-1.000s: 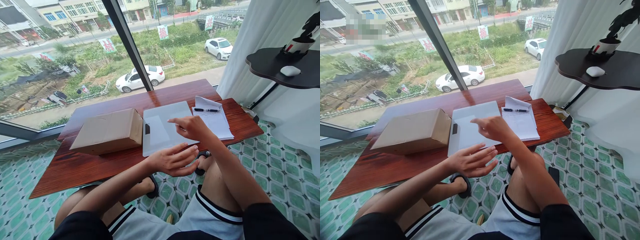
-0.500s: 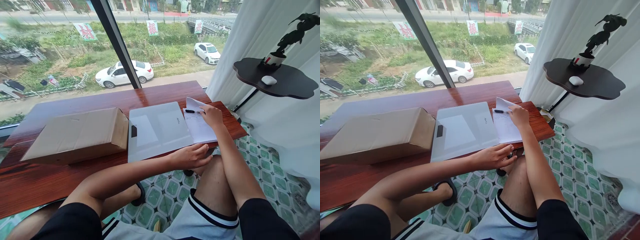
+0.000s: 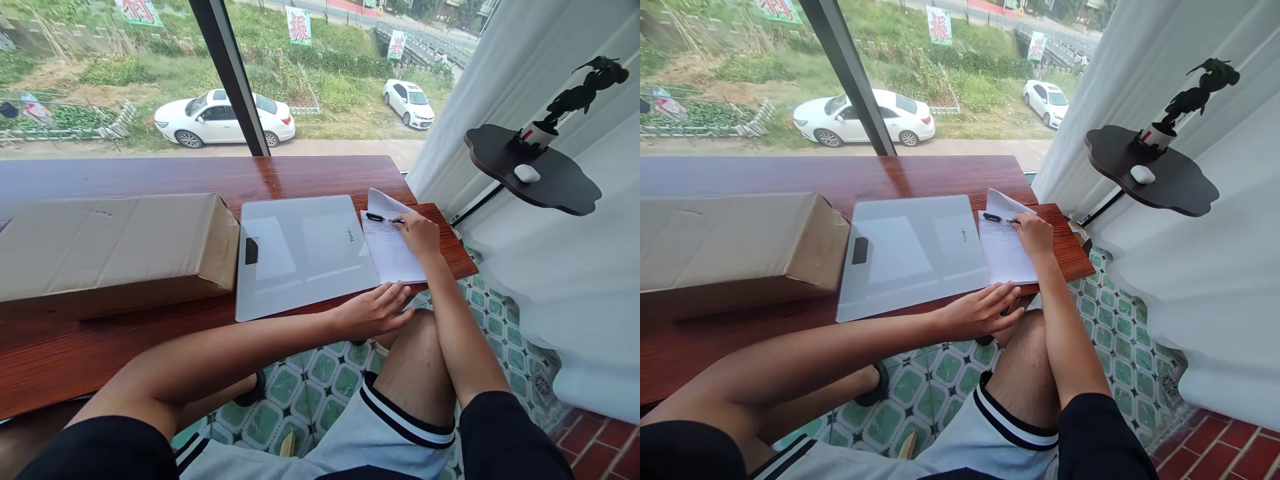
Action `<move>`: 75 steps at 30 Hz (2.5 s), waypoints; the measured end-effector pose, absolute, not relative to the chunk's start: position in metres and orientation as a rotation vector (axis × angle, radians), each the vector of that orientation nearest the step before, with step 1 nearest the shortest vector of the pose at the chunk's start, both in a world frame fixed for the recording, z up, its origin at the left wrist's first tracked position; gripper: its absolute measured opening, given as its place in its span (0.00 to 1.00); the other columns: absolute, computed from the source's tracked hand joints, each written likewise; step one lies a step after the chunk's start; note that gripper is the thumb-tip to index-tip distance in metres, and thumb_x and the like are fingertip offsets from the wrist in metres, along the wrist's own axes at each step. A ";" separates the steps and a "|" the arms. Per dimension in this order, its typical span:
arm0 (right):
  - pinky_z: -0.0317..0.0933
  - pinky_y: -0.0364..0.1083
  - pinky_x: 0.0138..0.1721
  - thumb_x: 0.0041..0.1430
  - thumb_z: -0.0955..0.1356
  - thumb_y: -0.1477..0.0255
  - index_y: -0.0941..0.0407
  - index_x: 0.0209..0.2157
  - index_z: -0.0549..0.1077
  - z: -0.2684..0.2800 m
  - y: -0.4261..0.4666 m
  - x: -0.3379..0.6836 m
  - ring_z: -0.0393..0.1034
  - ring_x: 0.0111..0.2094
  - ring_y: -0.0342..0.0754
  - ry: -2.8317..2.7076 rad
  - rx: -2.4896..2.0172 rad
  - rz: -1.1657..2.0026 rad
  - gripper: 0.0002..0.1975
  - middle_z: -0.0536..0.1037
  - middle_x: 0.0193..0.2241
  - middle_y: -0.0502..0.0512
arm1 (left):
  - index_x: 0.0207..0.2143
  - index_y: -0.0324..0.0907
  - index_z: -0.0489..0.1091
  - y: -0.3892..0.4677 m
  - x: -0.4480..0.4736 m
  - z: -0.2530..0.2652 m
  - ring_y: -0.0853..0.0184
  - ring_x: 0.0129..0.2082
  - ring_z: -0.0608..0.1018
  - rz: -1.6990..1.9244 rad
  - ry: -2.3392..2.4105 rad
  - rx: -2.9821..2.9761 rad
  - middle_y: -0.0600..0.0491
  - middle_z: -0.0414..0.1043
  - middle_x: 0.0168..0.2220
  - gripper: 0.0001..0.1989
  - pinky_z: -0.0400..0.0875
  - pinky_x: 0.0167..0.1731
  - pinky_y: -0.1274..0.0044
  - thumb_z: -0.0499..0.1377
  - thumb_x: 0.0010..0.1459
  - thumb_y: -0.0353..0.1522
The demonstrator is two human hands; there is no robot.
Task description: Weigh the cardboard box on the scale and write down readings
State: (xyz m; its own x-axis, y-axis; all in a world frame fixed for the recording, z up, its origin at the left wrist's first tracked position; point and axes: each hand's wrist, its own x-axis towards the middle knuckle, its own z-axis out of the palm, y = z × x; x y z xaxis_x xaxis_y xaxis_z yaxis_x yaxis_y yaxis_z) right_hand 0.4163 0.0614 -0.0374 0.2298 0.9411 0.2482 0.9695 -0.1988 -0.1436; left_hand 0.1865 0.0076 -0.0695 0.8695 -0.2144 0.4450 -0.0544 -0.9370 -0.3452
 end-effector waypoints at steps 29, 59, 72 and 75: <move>0.58 0.39 0.16 0.64 0.64 0.51 0.52 0.25 0.65 -0.062 0.072 0.391 0.63 0.14 0.40 -1.297 -1.541 0.417 0.21 0.67 0.13 0.43 | 0.57 0.37 0.69 0.008 0.187 -0.069 0.51 0.58 0.73 -0.618 0.142 -2.824 0.33 0.71 0.59 0.18 0.66 0.51 0.65 0.54 0.67 0.27; 0.56 0.41 0.14 0.65 0.64 0.47 0.50 0.24 0.60 -0.067 0.073 0.388 0.62 0.13 0.41 -1.392 -1.623 0.472 0.25 0.68 0.14 0.44 | 0.58 0.35 0.69 0.008 0.189 -0.072 0.52 0.58 0.75 -0.526 0.154 -2.885 0.31 0.73 0.57 0.19 0.67 0.56 0.66 0.52 0.67 0.26; 0.56 0.41 0.12 0.65 0.65 0.49 0.50 0.24 0.61 -0.067 0.073 0.388 0.63 0.12 0.42 -1.363 -1.603 0.508 0.23 0.68 0.13 0.44 | 0.58 0.35 0.69 0.007 0.190 -0.070 0.51 0.58 0.75 -0.485 0.149 -2.876 0.31 0.72 0.58 0.18 0.67 0.54 0.66 0.52 0.67 0.25; 0.55 0.41 0.12 0.65 0.65 0.49 0.50 0.24 0.61 -0.068 0.074 0.388 0.62 0.13 0.41 -1.367 -1.600 0.509 0.23 0.68 0.13 0.44 | 0.58 0.35 0.69 0.006 0.189 -0.069 0.52 0.58 0.75 -0.478 0.148 -2.880 0.30 0.72 0.58 0.18 0.67 0.55 0.66 0.52 0.67 0.25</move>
